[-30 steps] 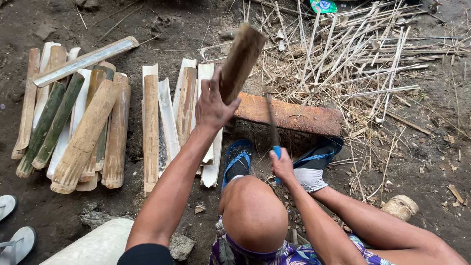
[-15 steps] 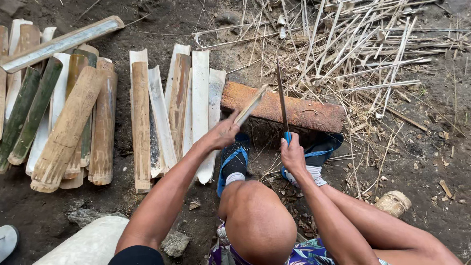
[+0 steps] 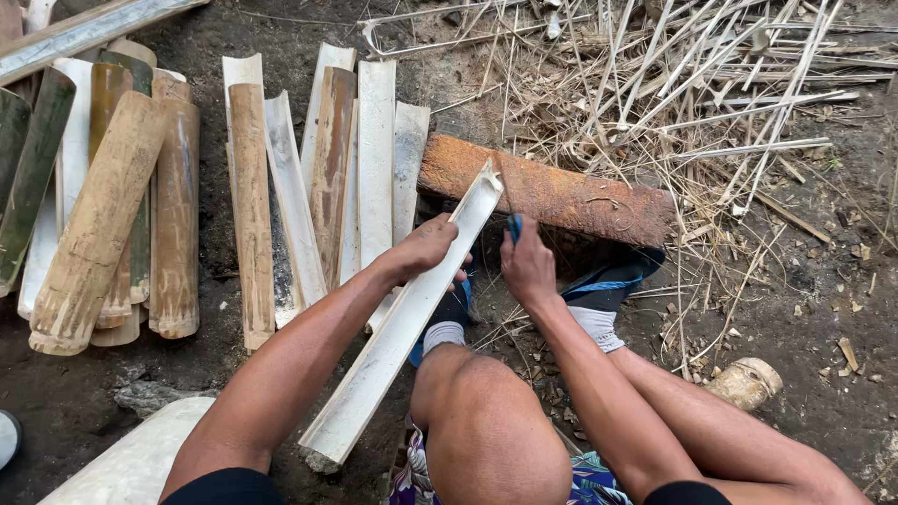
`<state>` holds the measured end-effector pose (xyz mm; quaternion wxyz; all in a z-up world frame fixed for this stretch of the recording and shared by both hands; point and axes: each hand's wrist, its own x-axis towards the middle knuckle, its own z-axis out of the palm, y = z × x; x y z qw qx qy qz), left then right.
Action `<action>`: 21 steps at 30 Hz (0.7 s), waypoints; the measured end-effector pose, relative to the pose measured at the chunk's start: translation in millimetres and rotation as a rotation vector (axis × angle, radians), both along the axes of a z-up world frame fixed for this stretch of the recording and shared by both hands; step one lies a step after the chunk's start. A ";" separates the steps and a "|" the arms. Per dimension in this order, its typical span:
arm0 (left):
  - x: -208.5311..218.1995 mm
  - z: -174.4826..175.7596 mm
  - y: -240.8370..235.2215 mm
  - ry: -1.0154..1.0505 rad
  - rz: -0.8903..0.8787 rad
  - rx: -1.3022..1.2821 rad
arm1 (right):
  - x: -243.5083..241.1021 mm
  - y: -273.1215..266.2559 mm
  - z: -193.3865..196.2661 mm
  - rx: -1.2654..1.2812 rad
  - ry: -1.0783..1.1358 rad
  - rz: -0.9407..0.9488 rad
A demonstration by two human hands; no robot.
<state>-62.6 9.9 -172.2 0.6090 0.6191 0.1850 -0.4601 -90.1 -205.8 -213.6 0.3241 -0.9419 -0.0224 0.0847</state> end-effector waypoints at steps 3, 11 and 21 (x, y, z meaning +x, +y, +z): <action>4.0 6.9 -4.8 -0.016 0.006 0.001 | 10.5 -2.9 -4.5 -0.102 0.095 0.000; 3.9 1.4 -0.3 -0.009 0.005 -0.023 | 0.6 -5.5 14.7 0.250 -0.217 -0.004; -0.6 -5.2 0.1 -0.068 -0.008 -0.013 | 4.7 -17.6 -23.1 -0.086 0.202 -0.081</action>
